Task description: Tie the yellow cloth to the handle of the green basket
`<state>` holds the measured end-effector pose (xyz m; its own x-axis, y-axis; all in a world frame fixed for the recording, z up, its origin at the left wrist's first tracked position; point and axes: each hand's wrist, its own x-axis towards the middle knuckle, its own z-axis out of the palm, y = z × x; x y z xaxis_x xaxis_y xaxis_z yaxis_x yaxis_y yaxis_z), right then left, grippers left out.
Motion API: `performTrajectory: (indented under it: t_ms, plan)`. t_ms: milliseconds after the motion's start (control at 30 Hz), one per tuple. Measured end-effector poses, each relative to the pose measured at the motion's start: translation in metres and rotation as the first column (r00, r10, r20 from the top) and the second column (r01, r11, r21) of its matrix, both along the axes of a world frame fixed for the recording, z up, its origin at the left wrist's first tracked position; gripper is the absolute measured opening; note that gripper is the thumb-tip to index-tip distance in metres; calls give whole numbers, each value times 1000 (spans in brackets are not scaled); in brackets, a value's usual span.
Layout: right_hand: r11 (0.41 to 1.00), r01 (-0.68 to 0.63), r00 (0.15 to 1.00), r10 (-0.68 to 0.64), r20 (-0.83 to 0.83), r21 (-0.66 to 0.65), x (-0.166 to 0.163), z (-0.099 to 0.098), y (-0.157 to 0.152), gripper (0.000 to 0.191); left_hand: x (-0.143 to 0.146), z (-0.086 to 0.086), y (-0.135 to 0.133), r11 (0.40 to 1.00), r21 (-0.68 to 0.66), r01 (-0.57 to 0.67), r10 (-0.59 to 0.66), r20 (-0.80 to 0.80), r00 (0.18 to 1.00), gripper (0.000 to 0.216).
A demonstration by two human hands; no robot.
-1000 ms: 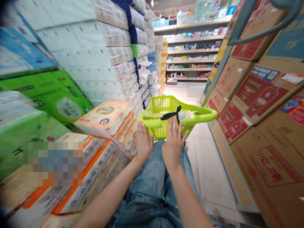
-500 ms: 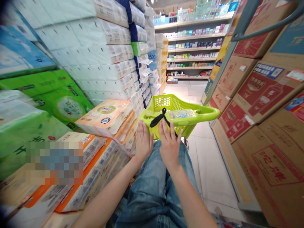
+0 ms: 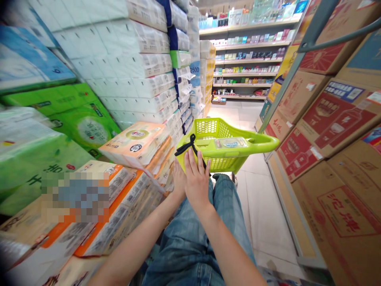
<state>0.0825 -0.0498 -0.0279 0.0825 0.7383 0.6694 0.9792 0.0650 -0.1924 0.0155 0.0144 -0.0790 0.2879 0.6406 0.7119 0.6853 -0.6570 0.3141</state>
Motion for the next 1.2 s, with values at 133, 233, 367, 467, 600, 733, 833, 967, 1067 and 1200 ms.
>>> performTrajectory:
  t_ms: [133,233,367,467,600,733,833,967,1067,1200]
  plan:
    - [999,13,997,-16,77,38,26,-2,-8,66,-2,7,-3,999,33,27,-26,-19,999,62]
    - [995,94,993,-97,74,45,55,-2,-18,72,0,14,-6,997,75,-12,17,-65,998,68]
    - [982,187,982,-186,-16,36,70,3,-24,80,3,18,-9,996,90,-30,36,-73,997,71]
    - [973,224,973,-220,-63,60,53,2,-17,76,7,16,-8,995,96,-36,40,-44,998,73]
    - [992,101,995,-100,-20,69,13,-2,-2,68,8,1,-2,996,56,-62,64,-30,998,66]
    - [999,-16,1000,15,26,28,1,1,1,64,4,-9,2,999,27,-45,47,-74,996,59]
    - [999,-17,997,14,77,34,19,2,-6,64,2,0,-2,999,39,-22,24,-62,998,62]
    - [993,104,992,-107,65,50,57,7,-18,72,3,14,-7,995,95,-32,38,-54,998,71]
    - [981,186,982,-187,14,56,69,14,-21,77,5,16,-8,994,104,-38,44,-53,998,74]
    - [970,232,973,-233,2,68,49,10,-15,75,7,14,-7,994,101,-41,44,-35,998,75]
